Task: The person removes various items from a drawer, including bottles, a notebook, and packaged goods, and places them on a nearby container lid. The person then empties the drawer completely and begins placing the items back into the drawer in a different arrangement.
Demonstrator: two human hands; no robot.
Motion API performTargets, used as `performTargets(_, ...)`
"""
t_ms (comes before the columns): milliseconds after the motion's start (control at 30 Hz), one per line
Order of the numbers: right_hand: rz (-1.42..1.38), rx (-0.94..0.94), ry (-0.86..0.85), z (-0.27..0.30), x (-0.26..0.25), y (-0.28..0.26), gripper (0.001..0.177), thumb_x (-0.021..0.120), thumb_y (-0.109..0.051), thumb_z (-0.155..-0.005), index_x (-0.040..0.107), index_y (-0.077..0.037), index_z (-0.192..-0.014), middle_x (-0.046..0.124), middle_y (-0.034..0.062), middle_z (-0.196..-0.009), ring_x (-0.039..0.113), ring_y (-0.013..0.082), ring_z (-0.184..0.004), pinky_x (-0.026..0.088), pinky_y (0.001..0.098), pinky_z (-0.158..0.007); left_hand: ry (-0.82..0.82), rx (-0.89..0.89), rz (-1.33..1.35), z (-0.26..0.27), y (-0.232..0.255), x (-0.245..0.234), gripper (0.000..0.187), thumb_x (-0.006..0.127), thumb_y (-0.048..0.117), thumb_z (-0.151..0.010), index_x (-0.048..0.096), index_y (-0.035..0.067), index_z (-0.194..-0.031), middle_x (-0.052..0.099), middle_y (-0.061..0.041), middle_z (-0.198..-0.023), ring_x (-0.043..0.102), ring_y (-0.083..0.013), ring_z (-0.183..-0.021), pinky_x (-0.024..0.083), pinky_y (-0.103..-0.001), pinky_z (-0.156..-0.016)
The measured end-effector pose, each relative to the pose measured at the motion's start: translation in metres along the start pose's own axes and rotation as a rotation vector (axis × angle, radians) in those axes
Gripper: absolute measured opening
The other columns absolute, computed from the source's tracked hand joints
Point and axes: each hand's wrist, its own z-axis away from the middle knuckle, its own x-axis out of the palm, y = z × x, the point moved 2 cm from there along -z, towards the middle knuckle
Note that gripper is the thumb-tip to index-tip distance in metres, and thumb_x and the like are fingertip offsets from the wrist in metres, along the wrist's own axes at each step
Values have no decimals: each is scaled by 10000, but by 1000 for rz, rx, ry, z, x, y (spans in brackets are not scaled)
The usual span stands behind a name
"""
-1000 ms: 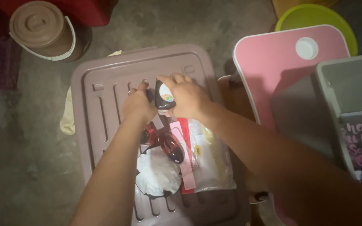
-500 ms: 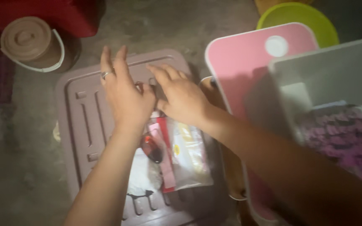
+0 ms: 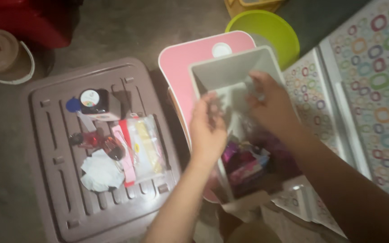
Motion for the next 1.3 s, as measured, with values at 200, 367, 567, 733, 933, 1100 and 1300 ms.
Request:
performTargets(200,-209,389,-386,86,-23,86,631,540,81,-790,564,-94,-1395,730,122,-1216,725,210,-1041,585,337,-844,-405,-292,-767,49,-26,58,1009,818,73,-676,316,121,-1550,456,-216,-1489,468,-383,-1374,424,-416,-1106)
performTargets(367,-456,384,-241,132,-19,132,546,582,80,-861,548,-45,-1392,701,138,-1216,680,217,-1089,546,332,-890,-737,-549,-1343,62,-76,86,1363,971,487,-690,18,69,-1571,199,-267,-1608,282,-447,-1447,335,-433,-1142)
performTargets(567,-439,347,-53,157,-22,168,420,597,51,-925,602,-23,-1339,703,147,-1228,684,220,-1092,538,322,-943,-593,-398,-1357,72,-128,83,1111,858,336,-786,160,63,-1606,535,-214,-1401,555,-387,-1273,485,-407,-1051)
performTargets(733,-472,331,6,163,-25,163,421,607,49,-931,588,7,-1350,698,177,-1261,671,231,-1166,518,322,-990,-770,-420,-1342,76,-113,79,949,843,308,-791,283,137,-1539,597,-180,-1372,579,-350,-1294,470,-411,-1097)
performTargets(933,146,559,-166,144,-14,133,726,677,-90,-853,446,-27,-1538,645,278,-1263,643,415,-1154,505,445,-1010,-700,-485,-1377,82,-89,92,1209,879,330,-777,13,155,-1602,309,-191,-1585,319,-404,-1452,276,-466,-1203)
performTargets(1100,251,623,-358,124,8,113,745,730,-188,-849,405,5,-1491,469,245,-1482,588,421,-1232,489,475,-1027,-509,-531,-1230,77,-88,87,1268,894,251,-728,10,156,-1633,195,-226,-1647,181,-421,-1518,267,-410,-1219)
performTargets(1300,324,363,-230,127,18,106,902,745,-95,-760,251,163,-1470,425,372,-1407,574,493,-1192,517,457,-933,-398,-463,-1110,72,-96,87,1121,892,396,-725,222,144,-1589,202,-212,-1644,223,-400,-1518,290,-436,-1204)
